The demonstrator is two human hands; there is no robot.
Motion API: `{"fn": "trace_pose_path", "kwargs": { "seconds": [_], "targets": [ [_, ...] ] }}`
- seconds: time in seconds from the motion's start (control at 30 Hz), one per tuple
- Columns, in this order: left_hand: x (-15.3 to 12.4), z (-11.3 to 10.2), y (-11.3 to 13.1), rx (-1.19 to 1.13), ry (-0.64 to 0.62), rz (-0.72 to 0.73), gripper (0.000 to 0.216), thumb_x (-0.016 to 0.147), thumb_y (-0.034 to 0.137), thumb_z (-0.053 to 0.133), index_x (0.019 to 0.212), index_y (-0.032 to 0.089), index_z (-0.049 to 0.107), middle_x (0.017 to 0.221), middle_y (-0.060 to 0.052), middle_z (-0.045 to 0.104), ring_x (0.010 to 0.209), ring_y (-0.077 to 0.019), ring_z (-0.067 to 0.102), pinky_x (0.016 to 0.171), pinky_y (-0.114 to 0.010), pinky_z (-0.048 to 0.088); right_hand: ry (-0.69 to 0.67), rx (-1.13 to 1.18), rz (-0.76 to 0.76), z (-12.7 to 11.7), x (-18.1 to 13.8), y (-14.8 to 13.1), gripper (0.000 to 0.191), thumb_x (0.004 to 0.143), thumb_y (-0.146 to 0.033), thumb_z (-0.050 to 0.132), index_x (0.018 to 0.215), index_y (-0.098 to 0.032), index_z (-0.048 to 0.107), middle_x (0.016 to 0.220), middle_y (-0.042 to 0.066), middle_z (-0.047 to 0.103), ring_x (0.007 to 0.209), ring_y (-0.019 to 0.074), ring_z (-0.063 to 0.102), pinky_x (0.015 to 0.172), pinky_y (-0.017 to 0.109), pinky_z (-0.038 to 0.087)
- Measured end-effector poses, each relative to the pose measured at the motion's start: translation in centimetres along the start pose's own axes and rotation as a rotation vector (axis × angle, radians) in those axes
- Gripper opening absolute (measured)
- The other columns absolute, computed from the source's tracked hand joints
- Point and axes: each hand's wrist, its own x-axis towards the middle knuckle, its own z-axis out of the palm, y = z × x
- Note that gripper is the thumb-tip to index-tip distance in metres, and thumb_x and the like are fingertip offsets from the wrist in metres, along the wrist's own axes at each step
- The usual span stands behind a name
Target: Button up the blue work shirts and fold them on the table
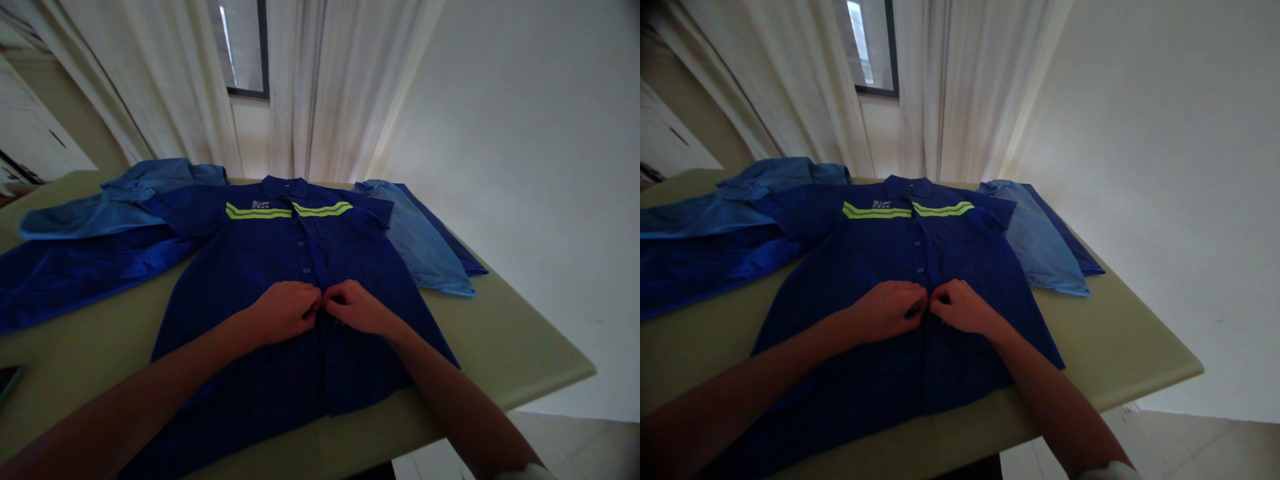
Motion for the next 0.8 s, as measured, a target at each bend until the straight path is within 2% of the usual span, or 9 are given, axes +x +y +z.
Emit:
{"fn": "trace_pose_path", "kwargs": {
  "seconds": [0.17,0.37,0.5,0.67,0.8],
  "targets": [
    [-0.1,-0.4,0.3,0.074,0.003,0.061,0.006,0.095,0.021,0.06,0.092,0.02,0.065,0.095,-0.004,0.073,0.086,-0.0219,0.07,0.072,-0.032,0.05,-0.049,0.173,0.064,0.1,0.4,0.7,0.017,0.084,-0.019,0.058,0.084,-0.015,0.075,0.063,-0.001,0.067,0.055,0.0128,0.064,0.052,0.021,0.047],
    [-0.2,-0.1,0.5,0.235,0.013,0.173,0.007,0.097,0.02,0.058,0.098,0.018,0.065,0.097,-0.007,0.073,0.089,-0.0241,0.071,0.072,-0.035,0.052,-0.06,0.166,0.031,0.1,0.3,1.4,0.014,0.082,-0.017,0.061,0.085,-0.015,0.075,0.064,-0.002,0.067,0.056,0.0119,0.062,0.05,0.02,0.042],
    [-0.3,0.1,0.3,0.188,0.024,0.154,0.006,0.098,0.021,0.058,0.101,0.02,0.063,0.096,-0.005,0.074,0.088,-0.0233,0.071,0.071,-0.034,0.052,-0.099,0.068,-0.026,-0.3,0.4,1.7,0.013,0.081,-0.017,0.07,0.091,-0.016,0.078,0.068,-0.004,0.067,0.056,0.0097,0.054,0.05,0.02,0.036],
    [-0.3,0.0,0.2,0.114,0.01,0.12,0.015,0.097,0.018,0.058,0.112,0.022,0.061,0.102,-0.004,0.074,0.091,-0.0234,0.072,0.073,-0.033,0.052,-0.039,-0.038,-0.1,-0.4,0.4,1.4,0.011,0.084,-0.019,0.075,0.094,-0.017,0.08,0.082,-0.002,0.075,0.07,0.0126,0.062,0.063,0.023,0.04],
    [-0.2,-0.2,-0.1,0.052,-0.025,0.118,0.01,0.098,0.017,0.059,0.104,0.022,0.064,0.102,-0.004,0.075,0.092,-0.0219,0.073,0.077,-0.031,0.053,-0.037,-0.058,-0.135,-0.3,0.4,1.4,0.01,0.09,-0.025,0.074,0.093,-0.018,0.08,0.085,0.0,0.076,0.074,0.0144,0.065,0.067,0.024,0.041]
  ]
}}
